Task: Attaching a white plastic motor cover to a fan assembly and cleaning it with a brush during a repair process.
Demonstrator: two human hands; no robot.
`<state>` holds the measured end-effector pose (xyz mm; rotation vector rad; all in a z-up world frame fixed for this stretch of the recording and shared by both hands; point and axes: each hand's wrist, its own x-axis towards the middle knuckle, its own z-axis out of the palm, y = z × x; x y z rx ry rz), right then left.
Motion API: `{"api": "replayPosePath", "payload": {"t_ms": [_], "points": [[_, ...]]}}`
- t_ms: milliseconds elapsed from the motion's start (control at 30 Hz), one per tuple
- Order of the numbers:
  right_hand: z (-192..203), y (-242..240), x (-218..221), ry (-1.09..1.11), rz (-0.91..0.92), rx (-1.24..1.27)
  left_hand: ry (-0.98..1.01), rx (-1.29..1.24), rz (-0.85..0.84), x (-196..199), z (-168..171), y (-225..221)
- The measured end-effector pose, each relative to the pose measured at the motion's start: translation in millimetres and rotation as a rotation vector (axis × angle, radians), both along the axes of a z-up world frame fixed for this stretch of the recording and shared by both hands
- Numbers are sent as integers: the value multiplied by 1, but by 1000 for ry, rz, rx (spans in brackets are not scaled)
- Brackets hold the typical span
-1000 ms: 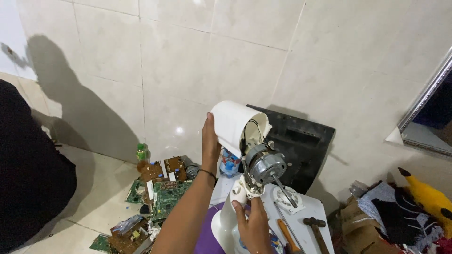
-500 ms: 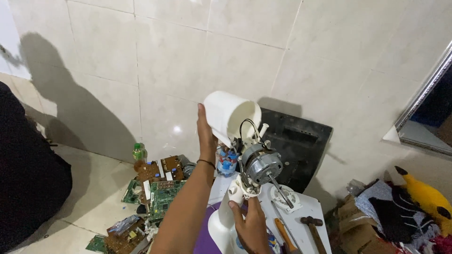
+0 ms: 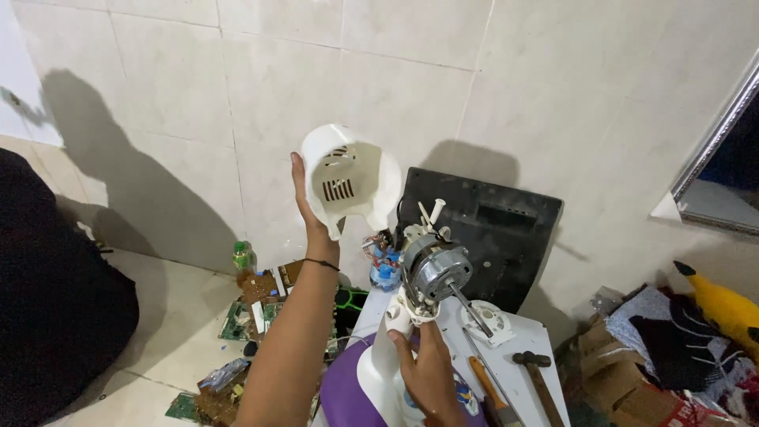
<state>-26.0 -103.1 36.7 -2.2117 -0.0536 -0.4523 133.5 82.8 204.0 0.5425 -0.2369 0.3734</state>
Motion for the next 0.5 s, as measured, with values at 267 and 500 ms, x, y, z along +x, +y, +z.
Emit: {"api": "replayPosePath", "payload": {"t_ms": [267, 500], "points": [[15, -1, 9, -81, 80, 5, -44, -26, -78, -44, 14, 2], [40, 3, 8, 123, 70, 257, 27, 58, 36, -41, 6, 6]]}}
